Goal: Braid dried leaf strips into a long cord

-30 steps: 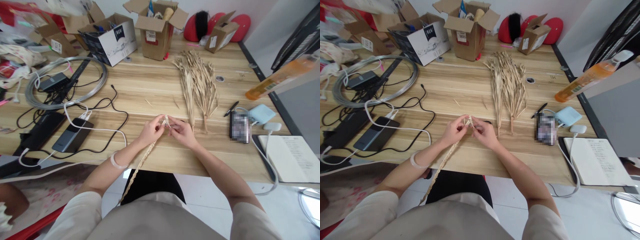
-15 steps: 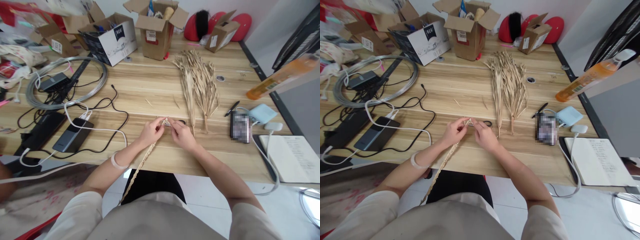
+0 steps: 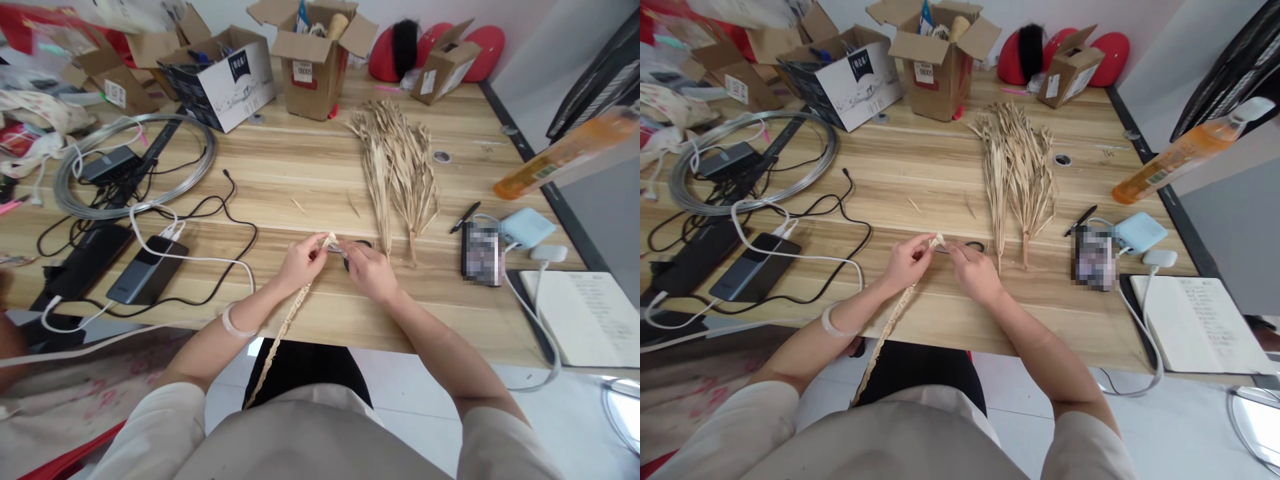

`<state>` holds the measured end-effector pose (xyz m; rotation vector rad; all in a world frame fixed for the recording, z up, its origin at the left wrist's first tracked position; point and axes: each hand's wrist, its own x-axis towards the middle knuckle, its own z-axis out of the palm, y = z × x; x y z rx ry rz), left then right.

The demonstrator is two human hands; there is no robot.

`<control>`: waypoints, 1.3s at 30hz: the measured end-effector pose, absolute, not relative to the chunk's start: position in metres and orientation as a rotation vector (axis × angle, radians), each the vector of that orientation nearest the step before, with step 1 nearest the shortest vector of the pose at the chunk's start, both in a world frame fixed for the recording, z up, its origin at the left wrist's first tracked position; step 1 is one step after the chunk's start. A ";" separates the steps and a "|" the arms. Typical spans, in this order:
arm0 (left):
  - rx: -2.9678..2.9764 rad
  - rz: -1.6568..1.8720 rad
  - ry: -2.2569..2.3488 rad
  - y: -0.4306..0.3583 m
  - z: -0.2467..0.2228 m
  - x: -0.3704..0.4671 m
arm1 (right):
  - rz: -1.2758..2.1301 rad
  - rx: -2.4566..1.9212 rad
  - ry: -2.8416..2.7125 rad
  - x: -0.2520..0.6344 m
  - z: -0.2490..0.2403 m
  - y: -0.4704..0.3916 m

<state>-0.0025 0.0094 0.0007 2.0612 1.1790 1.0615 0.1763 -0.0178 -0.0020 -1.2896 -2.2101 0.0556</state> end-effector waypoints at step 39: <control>1.887 0.956 1.066 -0.002 -0.001 0.003 | -0.002 -0.859 -2.196 0.188 0.003 -0.010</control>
